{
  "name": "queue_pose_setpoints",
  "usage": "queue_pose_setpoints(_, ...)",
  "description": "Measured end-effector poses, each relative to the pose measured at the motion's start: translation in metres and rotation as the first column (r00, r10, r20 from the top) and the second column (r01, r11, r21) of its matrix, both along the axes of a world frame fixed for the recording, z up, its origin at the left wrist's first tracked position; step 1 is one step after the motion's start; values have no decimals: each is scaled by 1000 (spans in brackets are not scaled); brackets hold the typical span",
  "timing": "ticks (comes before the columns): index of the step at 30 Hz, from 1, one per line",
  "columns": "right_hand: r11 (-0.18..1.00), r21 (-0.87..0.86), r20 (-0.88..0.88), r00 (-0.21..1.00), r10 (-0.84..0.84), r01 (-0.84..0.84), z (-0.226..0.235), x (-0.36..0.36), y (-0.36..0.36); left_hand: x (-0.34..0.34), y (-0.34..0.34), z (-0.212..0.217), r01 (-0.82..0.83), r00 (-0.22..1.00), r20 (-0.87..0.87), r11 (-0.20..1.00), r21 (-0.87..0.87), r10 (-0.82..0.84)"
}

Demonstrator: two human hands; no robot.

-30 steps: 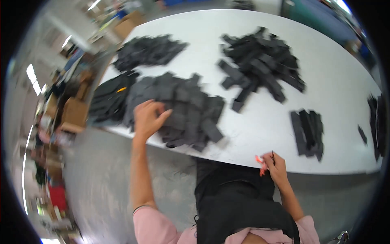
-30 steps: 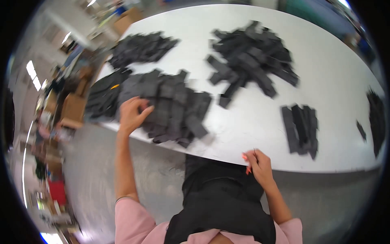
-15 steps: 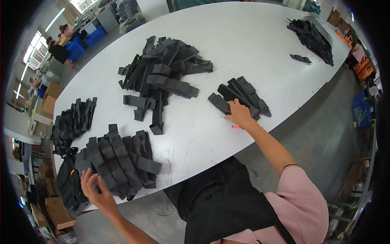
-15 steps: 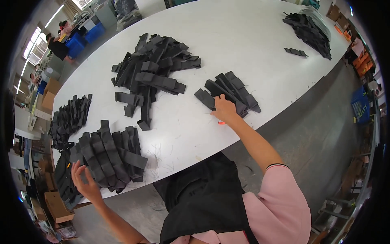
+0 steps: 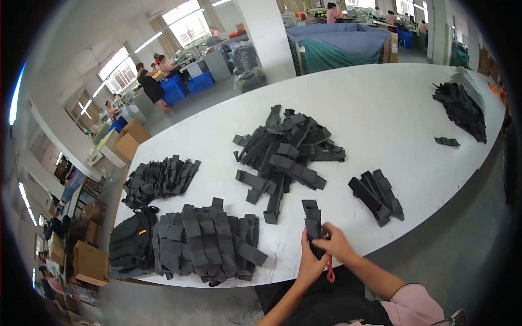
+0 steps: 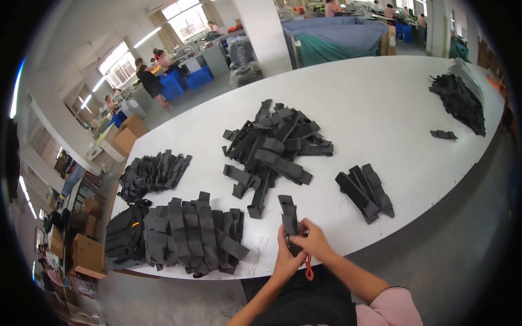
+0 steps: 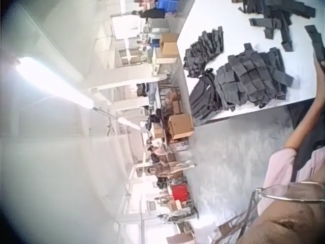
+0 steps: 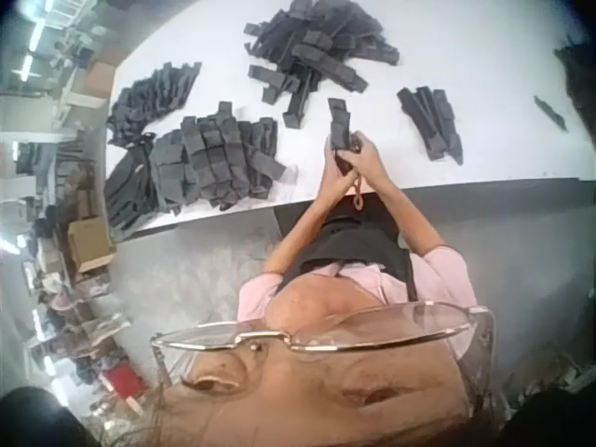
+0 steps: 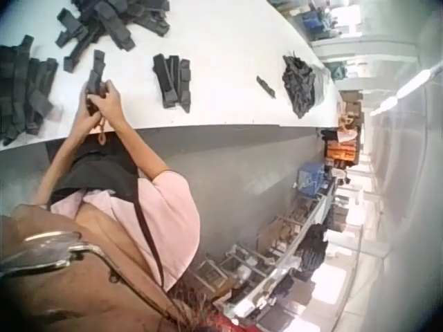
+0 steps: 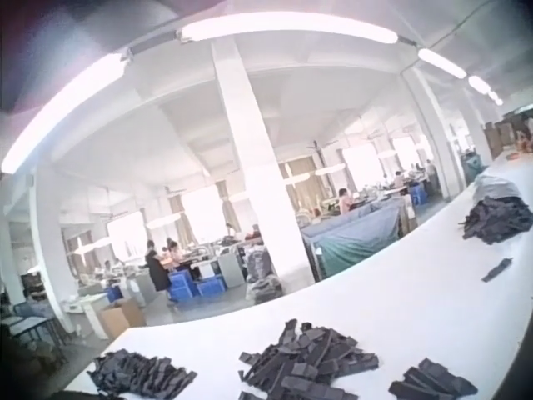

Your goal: Trim excess thread and clean edges of pre-cut black fabric components using small snips.

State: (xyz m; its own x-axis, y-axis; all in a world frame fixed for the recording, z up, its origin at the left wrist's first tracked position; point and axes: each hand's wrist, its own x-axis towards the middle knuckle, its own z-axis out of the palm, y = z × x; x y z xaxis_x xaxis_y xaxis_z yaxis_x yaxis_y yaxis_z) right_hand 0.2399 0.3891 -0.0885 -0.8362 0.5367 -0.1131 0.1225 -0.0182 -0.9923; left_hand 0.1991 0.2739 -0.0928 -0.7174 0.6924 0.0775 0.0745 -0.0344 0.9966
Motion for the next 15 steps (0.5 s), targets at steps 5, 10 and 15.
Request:
queue_pose_setpoints(5,924,-228,-95,952,292,-307,14,5,-14,-15,-34,-9,49,968,248,998,-28,-40)
queue_pose_setpoints(10,950,193,108,968,226,-243,32,-3,-17,-12,-39,-3,8,975,221,1000,11,-10)
queue_pose_setpoints(15,854,268,186,893,409,-447,45,5,-5,-26,-57,12,-193,908,391,979,73,150)
